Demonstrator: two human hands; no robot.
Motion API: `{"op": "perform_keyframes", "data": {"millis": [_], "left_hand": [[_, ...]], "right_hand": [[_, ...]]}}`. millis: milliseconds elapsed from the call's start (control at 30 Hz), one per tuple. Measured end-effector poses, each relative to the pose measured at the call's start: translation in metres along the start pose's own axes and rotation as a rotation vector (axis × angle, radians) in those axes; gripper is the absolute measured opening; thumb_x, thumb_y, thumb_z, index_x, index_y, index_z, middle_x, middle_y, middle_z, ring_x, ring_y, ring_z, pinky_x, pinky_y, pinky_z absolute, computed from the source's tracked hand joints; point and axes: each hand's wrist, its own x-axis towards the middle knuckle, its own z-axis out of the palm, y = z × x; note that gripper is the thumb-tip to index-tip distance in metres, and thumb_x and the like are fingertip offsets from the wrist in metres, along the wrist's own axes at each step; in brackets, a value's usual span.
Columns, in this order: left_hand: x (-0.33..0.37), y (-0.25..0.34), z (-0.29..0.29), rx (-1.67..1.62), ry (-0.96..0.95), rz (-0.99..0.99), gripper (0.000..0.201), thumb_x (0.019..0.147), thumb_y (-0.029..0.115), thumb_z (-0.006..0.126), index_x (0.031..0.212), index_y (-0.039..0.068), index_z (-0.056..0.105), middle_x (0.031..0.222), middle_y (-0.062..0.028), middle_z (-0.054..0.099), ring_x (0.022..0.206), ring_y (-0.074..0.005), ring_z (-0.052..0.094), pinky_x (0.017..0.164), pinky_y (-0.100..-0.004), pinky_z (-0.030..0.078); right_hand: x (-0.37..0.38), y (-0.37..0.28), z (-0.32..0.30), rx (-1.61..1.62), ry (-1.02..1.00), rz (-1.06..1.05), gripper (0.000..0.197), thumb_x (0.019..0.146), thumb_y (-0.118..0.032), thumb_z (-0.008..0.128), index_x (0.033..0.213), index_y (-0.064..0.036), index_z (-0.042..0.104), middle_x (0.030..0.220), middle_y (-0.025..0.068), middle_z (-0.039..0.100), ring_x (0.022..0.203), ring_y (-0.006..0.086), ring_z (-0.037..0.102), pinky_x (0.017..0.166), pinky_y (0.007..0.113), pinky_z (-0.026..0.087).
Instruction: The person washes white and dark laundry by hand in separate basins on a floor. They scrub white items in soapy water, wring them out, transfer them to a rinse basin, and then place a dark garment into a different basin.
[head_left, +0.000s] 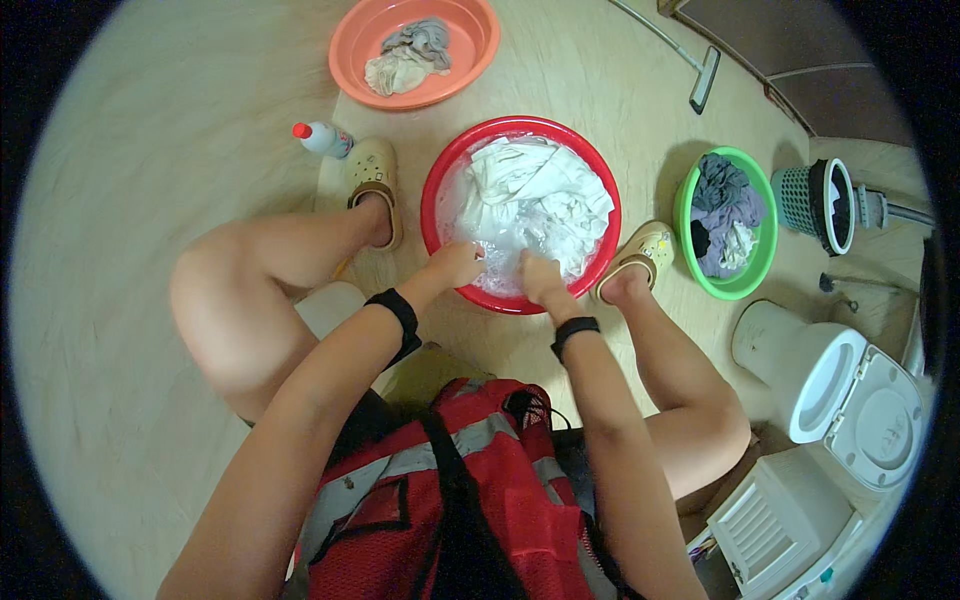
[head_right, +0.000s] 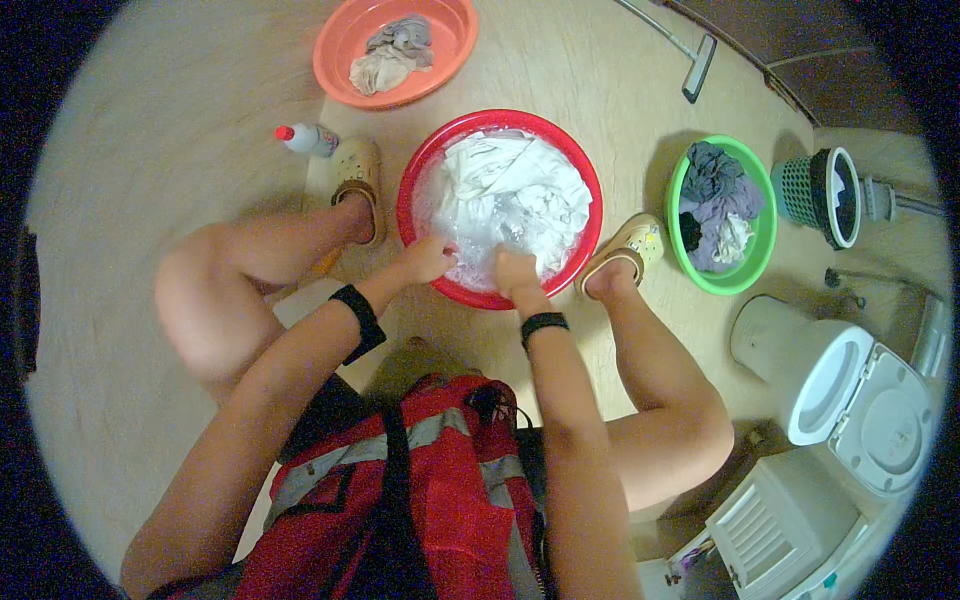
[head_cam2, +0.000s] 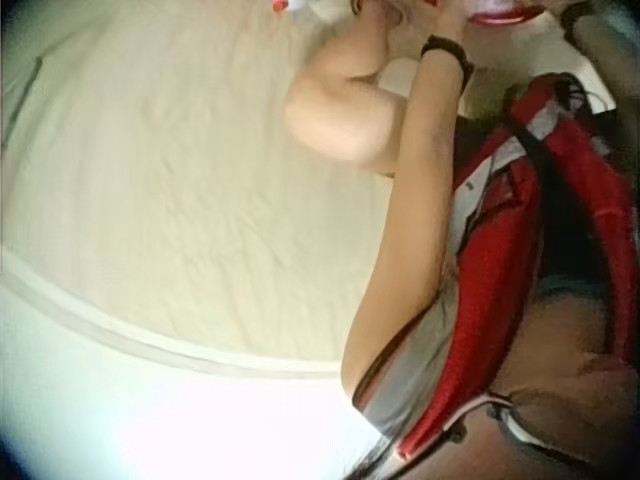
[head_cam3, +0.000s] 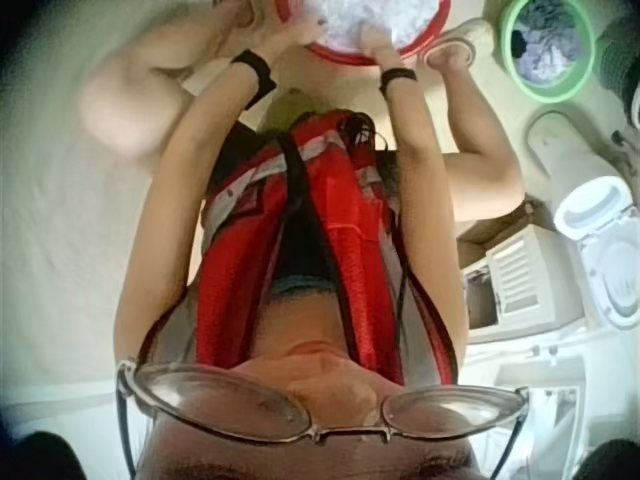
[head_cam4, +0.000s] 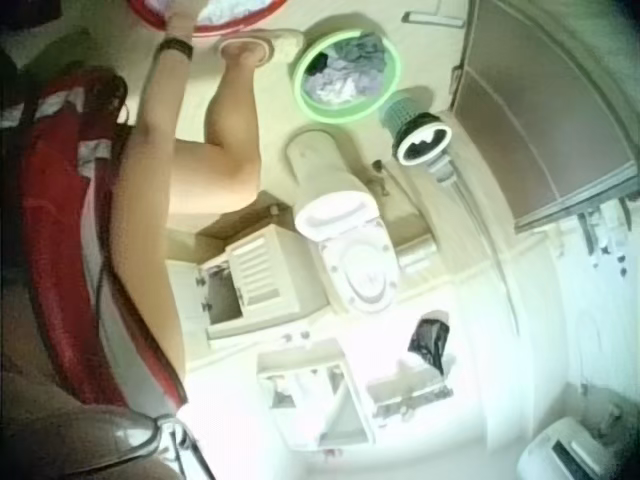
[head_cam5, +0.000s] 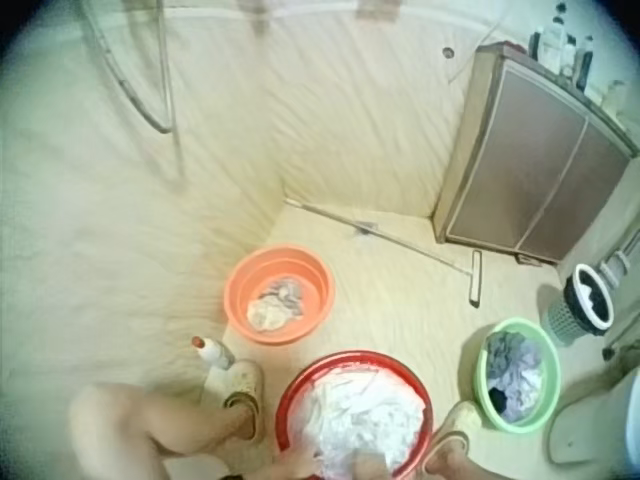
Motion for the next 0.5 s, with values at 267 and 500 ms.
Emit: {"op": "perform_keyframes", "data": {"millis": [267, 500], "left_hand": [[-0.039, 0.034, -0.014, -0.033, -0.015, 0.082, 0.035, 0.072, 0.023, 0.059, 0.099, 0.000, 0.061, 0.098, -0.0192, 0.062, 0.092, -0.0303, 0.060, 0.080, -0.0381, 0.047], [-0.046, 0.057, -0.027, -0.035, 0.123, 0.123, 0.071, 0.065, 0.030, 0.071, 0.124, 0.000, 0.045, 0.117, -0.0240, 0.053, 0.107, -0.0350, 0.053, 0.090, -0.0380, 0.043]], "right_hand": [[-0.046, 0.023, -0.079, 0.676, 0.208, -0.216, 0.014, 0.084, -0.011, 0.054, 0.093, -0.0009, 0.051, 0.072, 0.0106, 0.057, 0.069, 0.0179, 0.054, 0.064, 0.032, 0.043], [-0.082, -0.016, -0.145, 0.873, 0.173, -0.338, 0.005, 0.086, -0.005, 0.054, 0.087, -0.0057, 0.049, 0.072, -0.0020, 0.048, 0.068, 0.0073, 0.044, 0.061, 0.023, 0.038]]}}
